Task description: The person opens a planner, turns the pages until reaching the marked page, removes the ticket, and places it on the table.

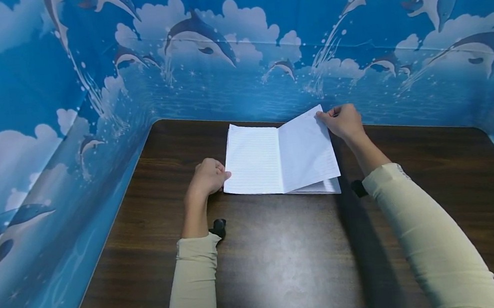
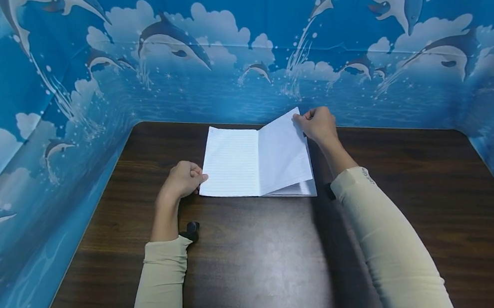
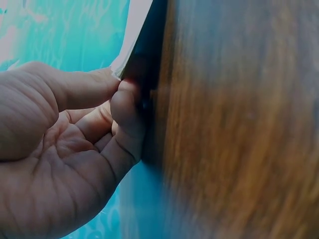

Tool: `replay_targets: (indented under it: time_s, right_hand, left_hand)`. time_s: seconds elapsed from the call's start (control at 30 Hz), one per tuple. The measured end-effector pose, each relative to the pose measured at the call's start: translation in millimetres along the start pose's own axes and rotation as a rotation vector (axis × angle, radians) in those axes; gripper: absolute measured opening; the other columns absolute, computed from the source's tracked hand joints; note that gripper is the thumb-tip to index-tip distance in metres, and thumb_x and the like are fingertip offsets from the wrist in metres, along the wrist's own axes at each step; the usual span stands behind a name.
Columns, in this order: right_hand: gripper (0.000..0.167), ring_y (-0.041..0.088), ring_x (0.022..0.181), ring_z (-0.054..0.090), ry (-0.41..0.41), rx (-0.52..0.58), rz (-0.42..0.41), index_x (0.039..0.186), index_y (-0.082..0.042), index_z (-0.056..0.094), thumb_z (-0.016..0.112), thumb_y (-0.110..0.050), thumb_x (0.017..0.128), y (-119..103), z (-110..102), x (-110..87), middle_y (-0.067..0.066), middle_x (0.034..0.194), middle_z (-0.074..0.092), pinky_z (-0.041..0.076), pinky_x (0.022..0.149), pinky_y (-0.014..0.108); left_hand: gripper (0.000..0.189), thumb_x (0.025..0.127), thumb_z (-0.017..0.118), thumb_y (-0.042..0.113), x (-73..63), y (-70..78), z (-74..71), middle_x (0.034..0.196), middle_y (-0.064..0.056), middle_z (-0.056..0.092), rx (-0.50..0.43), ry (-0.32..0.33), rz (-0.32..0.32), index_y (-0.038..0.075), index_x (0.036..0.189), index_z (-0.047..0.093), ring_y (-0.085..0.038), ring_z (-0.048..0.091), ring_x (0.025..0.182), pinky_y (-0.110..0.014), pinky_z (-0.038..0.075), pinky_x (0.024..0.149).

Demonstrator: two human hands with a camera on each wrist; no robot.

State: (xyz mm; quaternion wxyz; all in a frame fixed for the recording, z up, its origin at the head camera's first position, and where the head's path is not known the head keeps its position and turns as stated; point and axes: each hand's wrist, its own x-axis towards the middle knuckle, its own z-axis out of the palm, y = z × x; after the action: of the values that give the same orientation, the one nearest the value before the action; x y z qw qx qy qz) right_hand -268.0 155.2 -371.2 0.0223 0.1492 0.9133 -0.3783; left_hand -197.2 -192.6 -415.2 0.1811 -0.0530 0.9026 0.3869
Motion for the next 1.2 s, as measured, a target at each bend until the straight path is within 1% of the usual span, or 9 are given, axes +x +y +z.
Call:
replay_targets:
  time_s: [0.2, 0.37, 0.47, 0.63, 0.77, 0.9, 1.03, 1.1, 1.2]
  right_hand:
    - [0.047, 0.024, 0.081, 0.065, -0.008, 0.023, -0.059, 0.110, -0.002, 0.071, 0.062, -0.048, 0.108, -20, -1, -5.6, 0.014, 0.097, 0.065, 0.051, 0.063, 0.025]
    - [0.044, 0.020, 0.078, 0.064, -0.002, 0.086, -0.103, 0.108, -0.003, 0.069, 0.062, -0.046, 0.108, -41, 10, -10.9, 0.013, 0.095, 0.063, 0.061, 0.077, 0.035]
    - [0.042, 0.017, 0.080, 0.062, -0.002, 0.133, -0.135, 0.108, -0.002, 0.068, 0.062, -0.044, 0.109, -55, 21, -13.3, 0.013, 0.101, 0.062, 0.065, 0.084, 0.036]
    - [0.040, 0.018, 0.078, 0.064, -0.017, 0.171, -0.186, 0.105, -0.002, 0.069, 0.064, -0.041, 0.108, -78, 40, -16.3, 0.015, 0.102, 0.066, 0.066, 0.078, 0.034]
    - [0.037, 0.019, 0.070, 0.069, -0.053, 0.210, -0.203, 0.099, -0.004, 0.068, 0.067, -0.041, 0.107, -94, 56, -17.3, 0.009, 0.086, 0.067, 0.064, 0.072, 0.032]
    - [0.034, 0.014, 0.058, 0.068, -0.091, 0.244, -0.228, 0.093, -0.005, 0.068, 0.070, -0.037, 0.106, -104, 76, -16.7, 0.001, 0.068, 0.064, 0.061, 0.067, 0.033]
    - [0.030, 0.006, 0.051, 0.063, -0.140, 0.301, -0.236, 0.094, -0.001, 0.070, 0.072, -0.028, 0.105, -111, 101, -16.6, -0.002, 0.063, 0.064, 0.064, 0.070, 0.039]
    - [0.027, 0.005, 0.049, 0.063, -0.163, 0.323, -0.217, 0.096, 0.002, 0.072, 0.073, -0.023, 0.104, -114, 115, -17.2, -0.003, 0.062, 0.065, 0.064, 0.068, 0.035]
    - [0.023, 0.003, 0.046, 0.062, -0.181, 0.303, -0.195, 0.097, 0.004, 0.075, 0.075, -0.018, 0.103, -117, 136, -17.3, -0.003, 0.057, 0.065, 0.060, 0.058, 0.025]
  left_hand:
    - [0.040, 0.109, 0.063, 0.019, 1.7, 3.2, 3.7, 0.067, -0.004, 0.046, 0.024, 0.023, -0.018, 0.009, 0.072, 0.055, -0.018, 0.044, 0.063, -0.032, 0.039, 0.059]
    - [0.044, 0.109, 0.063, 0.020, 3.1, 3.9, 5.7, 0.065, -0.004, 0.044, 0.066, 0.040, -0.019, 0.011, 0.068, 0.052, -0.018, 0.041, 0.061, -0.033, 0.037, 0.058]
    - [0.045, 0.109, 0.064, 0.020, 3.6, 3.6, 5.9, 0.064, -0.003, 0.043, 0.076, 0.049, -0.014, 0.011, 0.067, 0.051, -0.019, 0.040, 0.061, -0.033, 0.037, 0.058]
    - [0.047, 0.109, 0.064, 0.019, 4.1, 4.7, 6.2, 0.061, -0.002, 0.039, 0.061, 0.053, -0.002, 0.011, 0.066, 0.048, -0.019, 0.038, 0.059, -0.033, 0.036, 0.057]
    - [0.045, 0.108, 0.065, 0.018, 4.2, 5.4, 5.7, 0.062, -0.002, 0.040, 0.040, 0.054, -0.011, 0.011, 0.067, 0.049, -0.018, 0.038, 0.059, -0.033, 0.035, 0.057]
    - [0.046, 0.109, 0.065, 0.019, 5.1, 3.4, 4.5, 0.061, -0.002, 0.039, 0.027, 0.047, 0.003, 0.012, 0.066, 0.048, -0.018, 0.036, 0.059, -0.032, 0.035, 0.057]
    - [0.047, 0.110, 0.064, 0.021, 6.1, 0.8, 3.9, 0.063, -0.002, 0.040, 0.027, 0.039, 0.016, 0.012, 0.067, 0.047, -0.019, 0.038, 0.062, -0.033, 0.036, 0.058]
    - [0.046, 0.109, 0.064, 0.022, 6.6, -0.3, 4.1, 0.064, -0.002, 0.041, 0.037, 0.043, 0.021, 0.013, 0.067, 0.047, -0.020, 0.040, 0.064, -0.033, 0.037, 0.059]
    - [0.044, 0.108, 0.066, 0.022, 6.8, -0.9, 5.1, 0.065, -0.002, 0.044, 0.056, 0.056, 0.034, 0.013, 0.068, 0.049, -0.020, 0.044, 0.068, -0.033, 0.038, 0.062]
